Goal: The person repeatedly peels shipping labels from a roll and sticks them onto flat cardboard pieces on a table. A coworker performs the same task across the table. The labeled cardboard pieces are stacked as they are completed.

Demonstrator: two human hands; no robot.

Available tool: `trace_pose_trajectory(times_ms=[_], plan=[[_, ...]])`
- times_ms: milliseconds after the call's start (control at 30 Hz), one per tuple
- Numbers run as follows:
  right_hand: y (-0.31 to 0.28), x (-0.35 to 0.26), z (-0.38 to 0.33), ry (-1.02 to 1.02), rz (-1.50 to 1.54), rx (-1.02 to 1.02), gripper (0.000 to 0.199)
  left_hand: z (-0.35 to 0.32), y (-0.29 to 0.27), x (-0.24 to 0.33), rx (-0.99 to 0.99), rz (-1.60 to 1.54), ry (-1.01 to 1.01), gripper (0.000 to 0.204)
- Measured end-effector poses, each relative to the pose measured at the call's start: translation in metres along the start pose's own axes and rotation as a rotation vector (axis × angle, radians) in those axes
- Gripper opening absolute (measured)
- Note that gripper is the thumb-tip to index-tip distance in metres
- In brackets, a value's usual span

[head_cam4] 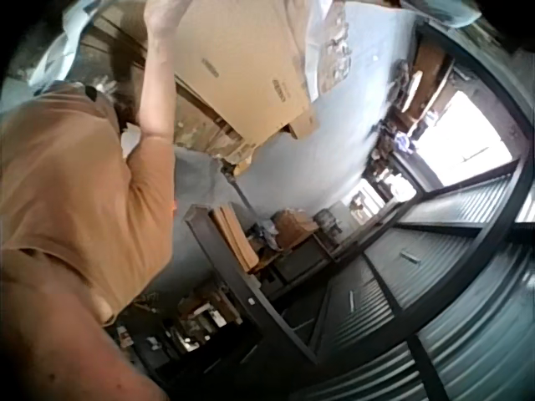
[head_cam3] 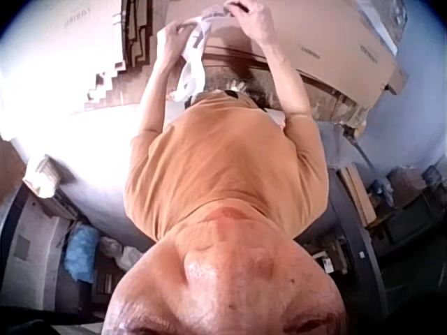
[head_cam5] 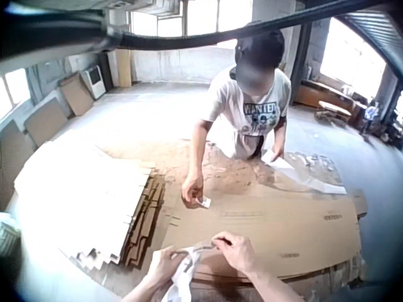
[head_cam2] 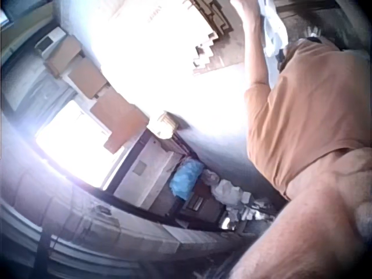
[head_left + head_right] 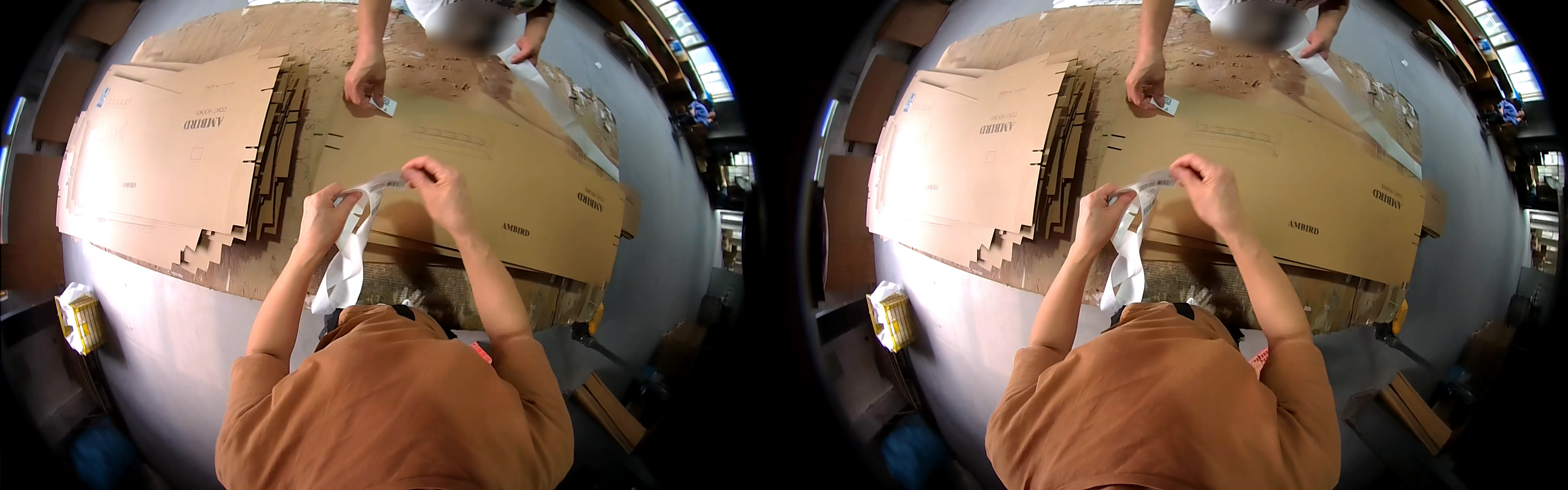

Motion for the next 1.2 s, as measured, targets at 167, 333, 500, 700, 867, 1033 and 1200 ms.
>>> trace_pose_trajectory(times_ms=[167, 333, 500, 700, 867, 1033, 1200], plan=[[-0.008, 0.074, 0.064, 0.155, 0.167, 0.04, 0.01, 0.016, 0.009, -0.028, -0.038, 0.046, 0.033, 0.02], [0.014, 0.112, 0.104, 0.243, 0.141, -0.039, 0.01, 0.027, 0.027, -0.034, -0.102, 0.048, 0.059, 0.017], [0.027, 0.127, 0.126, 0.205, 0.03, 0.026, 0.012, 0.026, 0.037, -0.044, -0.134, 0.113, 0.03, 0.016], [0.032, 0.132, 0.135, 0.217, -0.049, 0.035, 0.012, 0.026, 0.038, -0.045, -0.107, 0.162, 0.045, 0.017], [0.033, 0.142, 0.134, 0.193, -0.017, 0.027, 0.012, 0.026, 0.039, -0.045, -0.099, 0.161, 0.06, 0.018], [0.033, 0.14, 0.133, 0.214, 0.033, 0.034, 0.011, 0.025, 0.04, -0.048, -0.102, 0.191, 0.055, 0.015], [0.033, 0.143, 0.142, 0.192, -0.027, 0.05, 0.014, 0.024, 0.04, -0.045, -0.09, 0.195, 0.063, 0.015]])
Point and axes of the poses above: each hand's wrist, its own z-axis towards the middle knuckle, its own y-axis out of the palm, x = y × z, the point moved 7 cm from there along z, towards the middle knuckle, and after that the axes turned 1 degree about -y, right-handed, at the moved point
